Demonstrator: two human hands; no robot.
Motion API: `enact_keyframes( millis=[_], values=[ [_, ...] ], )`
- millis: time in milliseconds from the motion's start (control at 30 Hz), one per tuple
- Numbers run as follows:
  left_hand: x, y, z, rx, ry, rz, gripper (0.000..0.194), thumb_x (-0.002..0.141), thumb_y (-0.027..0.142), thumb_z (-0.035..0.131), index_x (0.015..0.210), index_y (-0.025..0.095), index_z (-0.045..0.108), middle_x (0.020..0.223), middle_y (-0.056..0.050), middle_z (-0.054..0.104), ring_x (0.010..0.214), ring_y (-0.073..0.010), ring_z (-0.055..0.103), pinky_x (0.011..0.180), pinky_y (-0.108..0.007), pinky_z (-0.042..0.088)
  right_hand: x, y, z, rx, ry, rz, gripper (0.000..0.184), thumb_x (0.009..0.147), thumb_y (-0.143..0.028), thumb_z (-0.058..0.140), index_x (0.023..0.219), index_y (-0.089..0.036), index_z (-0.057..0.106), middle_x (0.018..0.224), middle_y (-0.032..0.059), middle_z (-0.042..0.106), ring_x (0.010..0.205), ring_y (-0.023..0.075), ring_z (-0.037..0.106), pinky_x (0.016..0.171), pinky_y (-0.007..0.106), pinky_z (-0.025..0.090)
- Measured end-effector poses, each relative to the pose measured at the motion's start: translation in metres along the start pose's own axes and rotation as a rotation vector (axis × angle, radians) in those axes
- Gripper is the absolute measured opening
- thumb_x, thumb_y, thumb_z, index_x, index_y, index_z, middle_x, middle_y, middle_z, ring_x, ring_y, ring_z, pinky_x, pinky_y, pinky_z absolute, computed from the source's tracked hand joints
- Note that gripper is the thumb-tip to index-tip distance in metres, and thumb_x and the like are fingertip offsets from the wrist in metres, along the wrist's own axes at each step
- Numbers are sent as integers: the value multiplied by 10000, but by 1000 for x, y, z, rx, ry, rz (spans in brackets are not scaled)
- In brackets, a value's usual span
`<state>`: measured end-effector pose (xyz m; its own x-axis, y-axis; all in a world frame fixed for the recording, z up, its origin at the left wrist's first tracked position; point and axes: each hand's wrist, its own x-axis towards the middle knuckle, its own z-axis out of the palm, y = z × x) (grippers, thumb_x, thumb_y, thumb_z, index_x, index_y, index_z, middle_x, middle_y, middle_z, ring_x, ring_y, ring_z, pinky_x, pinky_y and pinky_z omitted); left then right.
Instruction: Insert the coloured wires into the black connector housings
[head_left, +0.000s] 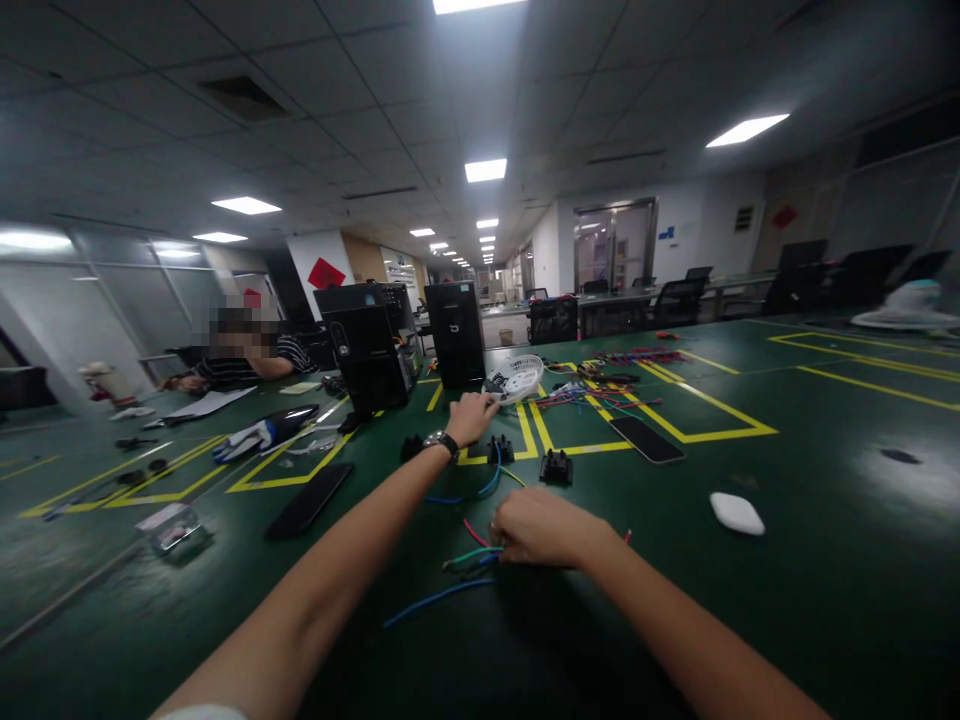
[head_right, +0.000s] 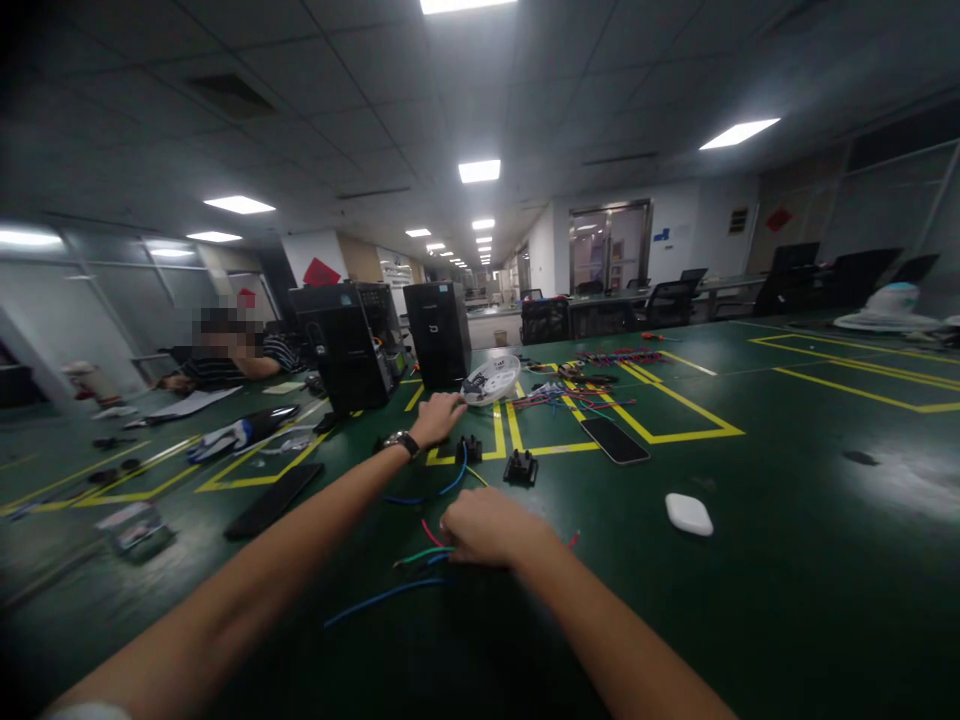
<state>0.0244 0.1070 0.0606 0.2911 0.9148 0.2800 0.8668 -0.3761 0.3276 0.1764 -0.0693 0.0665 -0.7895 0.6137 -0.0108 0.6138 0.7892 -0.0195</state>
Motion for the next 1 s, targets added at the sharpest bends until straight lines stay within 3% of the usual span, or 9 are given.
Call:
enact_keyframes(
  millis=[133,267,433,500,600,767,1000],
  values=[
    [-32,-81,-28,117,-67,-98,491,907,511,307,1249,213,496,1312,-146,520,1216,-333,449,935,-525,371,-1,13,0,160,-54,17,162,731,-350,727,823,-217,730,724,0,702,676,152,630,520,208,326],
    [-65,-125,-35,143,-183,-42,459,842,484,470,1221,235,541,1280,-98,571,1162,-273,518,955,-398,393,0,14,6,404,-108,-27,147,738,-325,722,807,-196,737,718,-24,708,643,114,626,530,178,363],
    [-82,-135,-35,120,-137,8,474,812,399,539,1258,241,521,1314,-114,542,1210,-298,467,996,-437,343,5,-4,9,529,-51,-121,205,803,-366,660,912,-208,732,795,-20,715,695,121,639,600,180,423],
    [-85,-137,-35,102,-95,-8,505,821,396,520,1301,248,476,1371,-121,488,1258,-320,413,993,-485,334,7,-5,10,425,75,-59,221,844,-363,607,953,-209,722,885,14,708,793,153,640,688,214,442],
    [-90,-140,-33,69,-75,-20,492,795,326,533,1276,225,502,1367,-131,489,1248,-323,426,973,-491,364,7,8,12,180,214,127,219,854,-201,528,982,-184,705,1019,84,666,955,214,606,817,286,429],
    [-110,-145,-33,27,-32,23,553,697,124,534,1250,122,529,1282,-153,548,1193,-271,474,1034,-370,341,-5,33,10,137,70,204,357,722,-41,528,1018,-176,672,1029,93,627,959,210,589,833,277,420],
    [-140,-149,-35,-78,58,-25,519,714,214,566,1225,129,537,1222,-137,571,1155,-286,487,1041,-395,335,-22,31,-11,300,-120,94,373,633,-53,617,968,-202,684,1050,46,583,957,190,548,823,260,421]
  ],
)
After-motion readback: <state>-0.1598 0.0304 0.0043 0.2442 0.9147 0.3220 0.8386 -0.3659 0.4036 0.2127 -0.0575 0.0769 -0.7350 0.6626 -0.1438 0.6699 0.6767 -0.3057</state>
